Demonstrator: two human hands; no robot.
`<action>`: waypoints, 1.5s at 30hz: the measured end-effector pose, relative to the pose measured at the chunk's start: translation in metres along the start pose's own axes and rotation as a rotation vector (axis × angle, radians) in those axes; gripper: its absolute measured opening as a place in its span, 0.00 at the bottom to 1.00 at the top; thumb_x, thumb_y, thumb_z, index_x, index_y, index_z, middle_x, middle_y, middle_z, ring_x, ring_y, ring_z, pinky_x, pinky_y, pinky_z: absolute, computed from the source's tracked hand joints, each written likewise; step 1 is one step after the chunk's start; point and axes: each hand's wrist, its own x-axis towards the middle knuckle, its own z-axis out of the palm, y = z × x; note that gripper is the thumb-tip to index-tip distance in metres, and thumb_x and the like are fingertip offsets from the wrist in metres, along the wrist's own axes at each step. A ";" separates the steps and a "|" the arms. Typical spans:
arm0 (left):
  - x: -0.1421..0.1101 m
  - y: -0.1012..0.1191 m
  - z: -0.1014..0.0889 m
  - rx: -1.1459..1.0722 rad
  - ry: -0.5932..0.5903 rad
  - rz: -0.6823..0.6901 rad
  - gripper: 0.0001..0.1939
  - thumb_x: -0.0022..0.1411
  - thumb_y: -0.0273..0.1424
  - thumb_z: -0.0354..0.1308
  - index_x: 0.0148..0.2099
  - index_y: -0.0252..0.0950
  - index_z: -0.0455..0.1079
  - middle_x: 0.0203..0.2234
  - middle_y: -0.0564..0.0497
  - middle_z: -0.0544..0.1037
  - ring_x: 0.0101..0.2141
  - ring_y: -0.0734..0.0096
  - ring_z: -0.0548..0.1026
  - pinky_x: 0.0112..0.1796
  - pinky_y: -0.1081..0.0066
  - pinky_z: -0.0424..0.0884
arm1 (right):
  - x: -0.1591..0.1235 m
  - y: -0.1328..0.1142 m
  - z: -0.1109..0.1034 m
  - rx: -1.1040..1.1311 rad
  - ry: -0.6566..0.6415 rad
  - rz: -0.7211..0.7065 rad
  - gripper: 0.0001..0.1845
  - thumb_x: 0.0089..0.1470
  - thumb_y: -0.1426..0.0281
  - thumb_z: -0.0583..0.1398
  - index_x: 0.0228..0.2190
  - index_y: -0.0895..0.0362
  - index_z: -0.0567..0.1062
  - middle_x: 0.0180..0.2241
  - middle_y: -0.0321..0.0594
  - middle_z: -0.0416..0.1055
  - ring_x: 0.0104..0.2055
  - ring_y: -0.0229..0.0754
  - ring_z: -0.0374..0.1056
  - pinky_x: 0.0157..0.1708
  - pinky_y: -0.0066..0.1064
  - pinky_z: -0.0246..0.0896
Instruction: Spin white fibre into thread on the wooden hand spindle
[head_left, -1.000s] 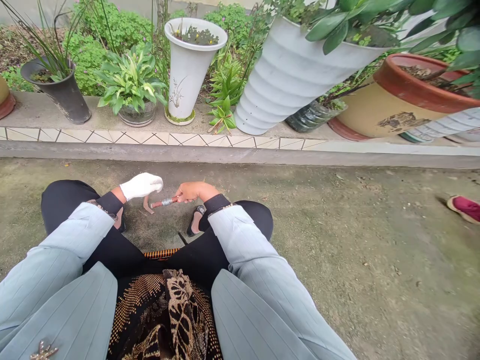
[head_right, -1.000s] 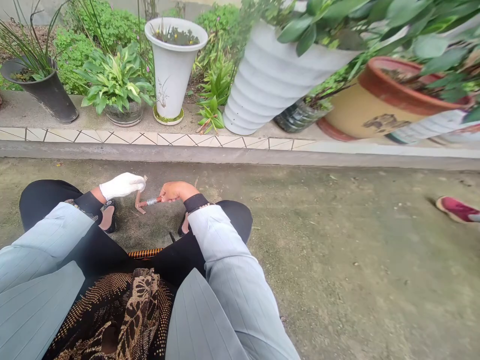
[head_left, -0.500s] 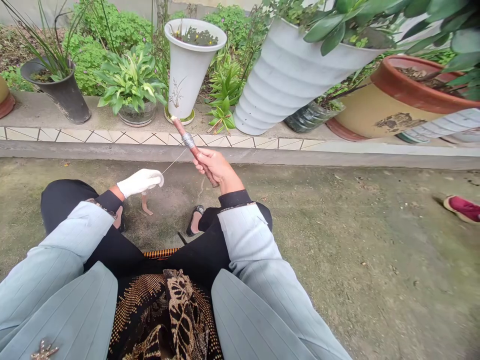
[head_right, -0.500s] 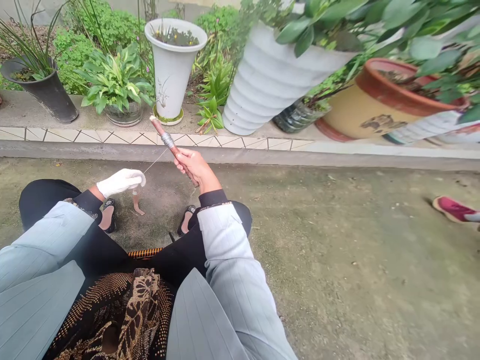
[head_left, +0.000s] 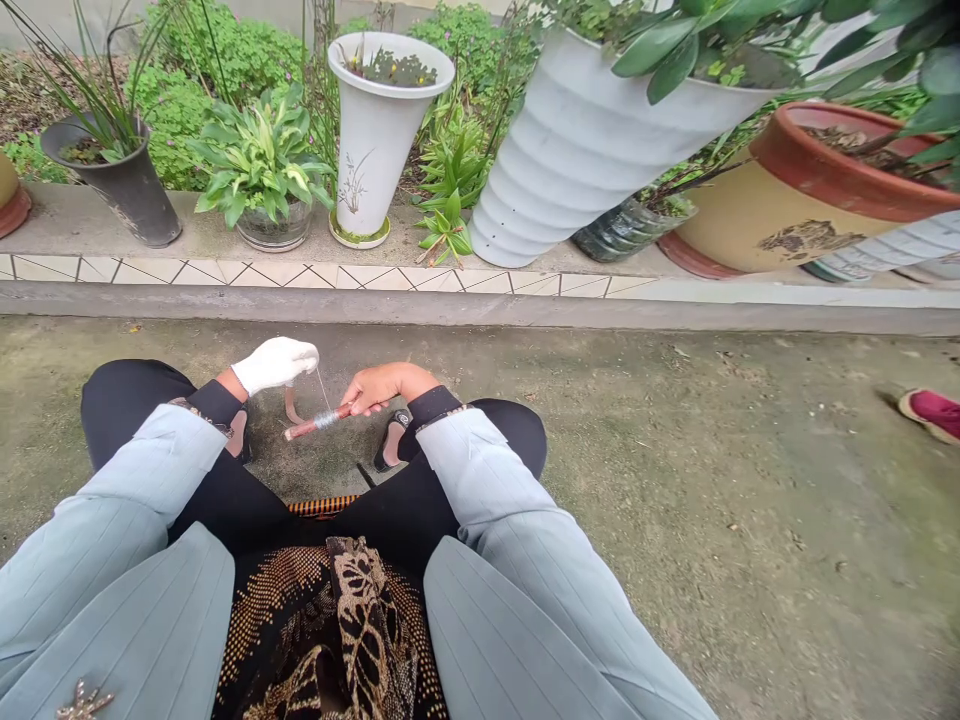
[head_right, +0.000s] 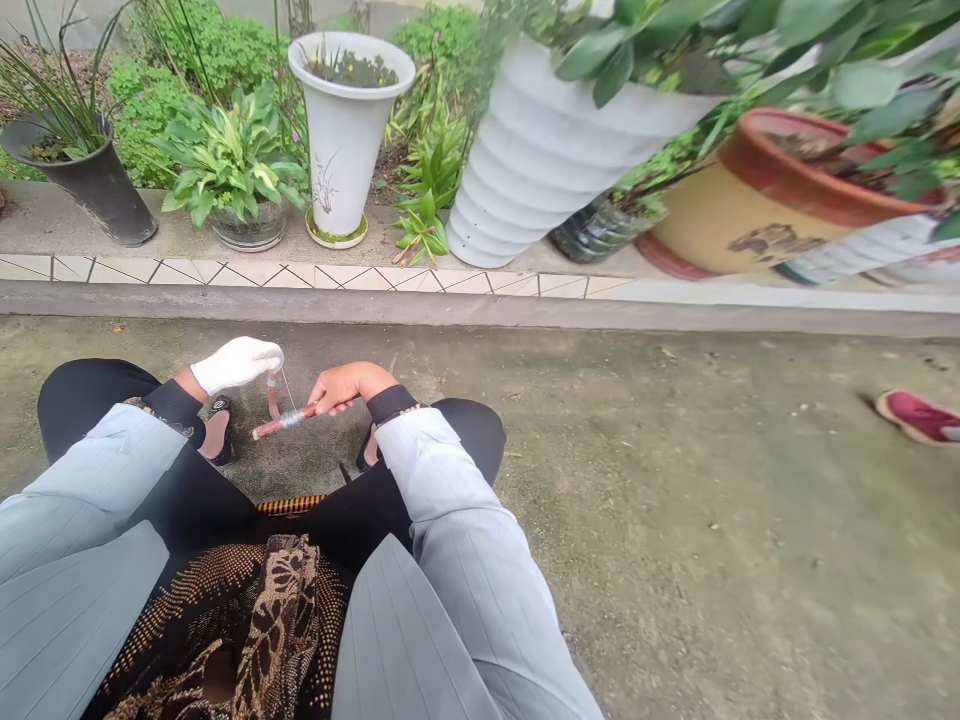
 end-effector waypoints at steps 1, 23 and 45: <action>0.001 -0.003 0.001 -0.053 0.020 -0.010 0.15 0.62 0.38 0.48 0.30 0.35 0.70 0.24 0.51 0.74 0.25 0.70 0.67 0.30 0.72 0.59 | -0.006 -0.001 0.001 0.040 -0.025 -0.081 0.25 0.52 0.64 0.63 0.50 0.62 0.76 0.24 0.32 0.68 0.23 0.31 0.59 0.23 0.24 0.52; -0.002 0.009 0.004 -0.266 -0.021 0.086 0.19 0.64 0.41 0.47 0.34 0.33 0.71 0.27 0.52 0.74 0.28 0.73 0.67 0.35 0.73 0.63 | -0.008 0.006 -0.011 -0.342 0.713 0.318 0.16 0.58 0.67 0.58 0.45 0.57 0.79 0.39 0.48 0.76 0.37 0.42 0.69 0.31 0.29 0.52; 0.000 0.032 0.012 -0.468 -0.060 0.084 0.19 0.64 0.42 0.47 0.33 0.32 0.69 0.24 0.51 0.70 0.25 0.75 0.64 0.29 0.74 0.62 | -0.049 0.019 -0.023 0.465 1.185 -0.194 0.16 0.58 0.61 0.58 0.40 0.60 0.74 0.27 0.37 0.66 0.23 0.31 0.56 0.22 0.24 0.51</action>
